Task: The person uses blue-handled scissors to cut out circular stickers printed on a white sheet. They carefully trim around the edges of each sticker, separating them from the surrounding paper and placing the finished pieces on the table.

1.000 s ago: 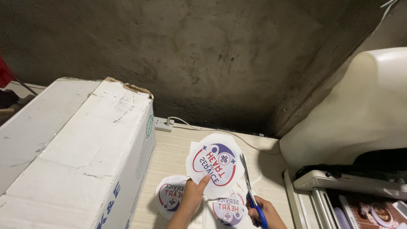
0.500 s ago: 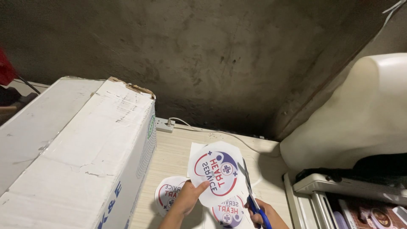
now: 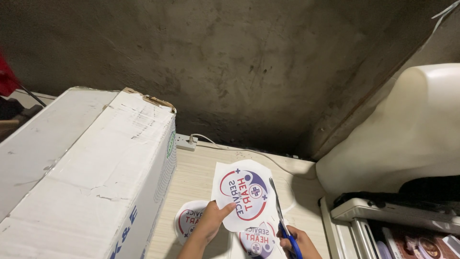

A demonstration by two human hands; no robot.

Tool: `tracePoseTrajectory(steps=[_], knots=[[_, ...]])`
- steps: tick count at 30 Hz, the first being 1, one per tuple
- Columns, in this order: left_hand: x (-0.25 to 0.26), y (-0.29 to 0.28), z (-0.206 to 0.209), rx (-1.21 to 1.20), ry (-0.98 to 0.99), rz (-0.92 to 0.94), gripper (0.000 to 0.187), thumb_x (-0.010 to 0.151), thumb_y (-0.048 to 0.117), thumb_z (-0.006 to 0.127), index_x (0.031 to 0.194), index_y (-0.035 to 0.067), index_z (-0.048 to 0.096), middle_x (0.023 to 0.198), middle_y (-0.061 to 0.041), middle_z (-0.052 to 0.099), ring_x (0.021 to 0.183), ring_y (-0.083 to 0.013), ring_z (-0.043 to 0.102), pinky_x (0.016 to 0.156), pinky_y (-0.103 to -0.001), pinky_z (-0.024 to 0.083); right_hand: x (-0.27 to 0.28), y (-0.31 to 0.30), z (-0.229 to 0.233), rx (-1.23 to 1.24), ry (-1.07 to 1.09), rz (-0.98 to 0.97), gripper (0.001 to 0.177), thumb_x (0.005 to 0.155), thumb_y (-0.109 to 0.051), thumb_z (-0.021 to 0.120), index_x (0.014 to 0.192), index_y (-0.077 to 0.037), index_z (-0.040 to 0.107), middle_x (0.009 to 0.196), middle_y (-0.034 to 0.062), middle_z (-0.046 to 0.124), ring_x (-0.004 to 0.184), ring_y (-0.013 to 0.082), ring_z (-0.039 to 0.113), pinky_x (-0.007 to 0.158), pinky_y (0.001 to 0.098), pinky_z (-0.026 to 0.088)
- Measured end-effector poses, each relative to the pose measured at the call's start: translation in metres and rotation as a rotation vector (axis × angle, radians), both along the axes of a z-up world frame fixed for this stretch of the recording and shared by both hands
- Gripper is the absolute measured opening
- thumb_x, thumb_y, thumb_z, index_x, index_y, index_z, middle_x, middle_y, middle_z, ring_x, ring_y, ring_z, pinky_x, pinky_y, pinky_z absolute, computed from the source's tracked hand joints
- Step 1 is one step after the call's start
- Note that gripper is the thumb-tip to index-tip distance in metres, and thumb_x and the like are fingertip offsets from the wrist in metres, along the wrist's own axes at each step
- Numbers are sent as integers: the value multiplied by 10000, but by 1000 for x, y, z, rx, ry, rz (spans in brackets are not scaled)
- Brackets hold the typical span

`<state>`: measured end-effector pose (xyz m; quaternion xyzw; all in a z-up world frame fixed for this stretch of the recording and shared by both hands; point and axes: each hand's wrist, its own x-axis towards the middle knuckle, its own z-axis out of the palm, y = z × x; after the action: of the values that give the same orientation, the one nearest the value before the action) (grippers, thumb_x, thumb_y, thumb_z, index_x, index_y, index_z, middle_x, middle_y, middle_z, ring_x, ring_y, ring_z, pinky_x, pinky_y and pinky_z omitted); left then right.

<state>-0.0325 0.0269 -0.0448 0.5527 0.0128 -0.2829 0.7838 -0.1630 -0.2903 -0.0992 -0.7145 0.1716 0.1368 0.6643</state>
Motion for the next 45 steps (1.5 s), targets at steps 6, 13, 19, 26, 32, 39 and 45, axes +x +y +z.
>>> tracePoseTrajectory(steps=[6,13,19,26,32,39,45], knots=[[1,0,12,-124,24,123,378,898,129,693,1237,-37,670,1155,-136,781,1017,-194,728,916,-336,573,0,-6,-9,1,-15,32,740,583,-539,931,1024,11,706,607,27,574,460,134,550,421,292,403],[7,-1,19,134,-150,155,357,947,214,672,1210,-26,694,1105,-98,795,962,-135,717,860,-284,555,9,9,10,139,-78,101,840,577,-637,871,1067,5,639,634,-11,540,463,138,564,415,299,415],[31,-9,1,122,-222,60,345,946,231,676,1177,-23,701,1026,-90,792,894,-133,724,795,-297,584,26,4,12,75,-188,115,819,689,-683,782,1061,34,655,605,12,543,451,126,551,422,266,397],[40,-7,-3,132,-218,93,318,935,201,692,1149,-32,717,1007,-89,795,870,-137,723,780,-299,585,33,-4,-6,59,-98,37,632,679,-497,869,995,11,664,595,37,576,423,142,551,396,295,403],[40,-6,2,90,-182,171,310,931,177,684,1159,-30,722,995,-94,797,844,-134,734,754,-292,595,28,-11,-27,68,30,-7,620,631,-406,964,987,24,695,589,60,547,412,147,504,389,301,365],[39,-6,5,158,-169,97,287,930,187,697,1118,-25,742,944,-91,804,782,-127,733,703,-293,590,19,-12,-14,144,-86,165,892,548,-683,867,1077,6,664,739,31,556,470,144,588,393,303,428],[36,-9,0,173,-160,22,315,925,210,708,1122,-33,753,945,-108,808,787,-128,742,711,-282,589,20,-17,-11,110,-91,150,911,576,-718,839,1082,17,658,729,55,557,477,153,614,396,303,446]])
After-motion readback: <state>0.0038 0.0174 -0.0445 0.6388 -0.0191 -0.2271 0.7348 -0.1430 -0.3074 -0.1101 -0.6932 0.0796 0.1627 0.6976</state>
